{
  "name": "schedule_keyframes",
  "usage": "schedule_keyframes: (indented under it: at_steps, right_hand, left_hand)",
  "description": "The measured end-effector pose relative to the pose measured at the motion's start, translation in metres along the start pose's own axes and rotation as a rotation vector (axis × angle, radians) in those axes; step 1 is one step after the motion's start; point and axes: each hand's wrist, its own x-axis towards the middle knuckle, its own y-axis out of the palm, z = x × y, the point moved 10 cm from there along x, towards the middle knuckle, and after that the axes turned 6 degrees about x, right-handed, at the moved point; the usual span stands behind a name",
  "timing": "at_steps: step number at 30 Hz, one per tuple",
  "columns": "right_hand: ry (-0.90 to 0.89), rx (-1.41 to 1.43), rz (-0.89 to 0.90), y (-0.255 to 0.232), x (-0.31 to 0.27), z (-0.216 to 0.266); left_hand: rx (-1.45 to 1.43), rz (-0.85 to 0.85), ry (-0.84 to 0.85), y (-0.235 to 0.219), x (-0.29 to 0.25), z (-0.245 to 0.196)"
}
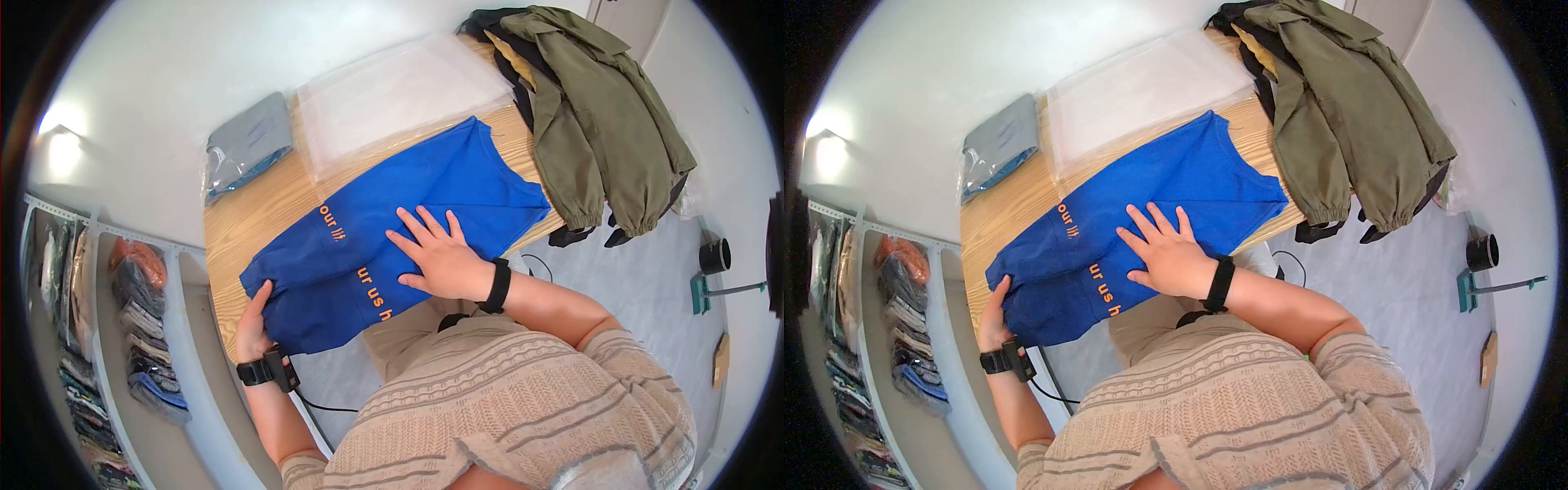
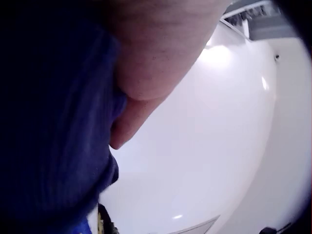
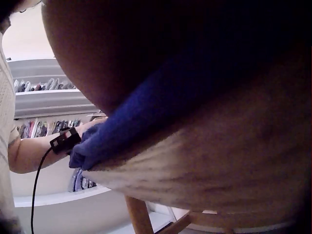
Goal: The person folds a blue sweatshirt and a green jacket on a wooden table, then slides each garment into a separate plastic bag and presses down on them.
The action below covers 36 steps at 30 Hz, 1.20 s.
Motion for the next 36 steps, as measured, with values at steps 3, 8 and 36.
schedule_keyframes:
  at_steps: [3, 8, 36]
  right_hand:
    - [-0.015, -0.004, -0.027, -0.002, 0.000, 0.001]
    - [-0.014, -0.003, -0.108, -0.025, 0.005, 0.017]
    - [-0.176, 2.762, 0.065, 0.026, -0.005, -0.056]
  left_hand:
    - [0.212, 0.013, 0.047, 0.003, -0.002, -0.011]
    - [0.291, 0.008, 0.072, 0.008, -0.009, -0.027]
    - [0.985, 0.591, 0.618, 0.310, -0.002, -0.017]
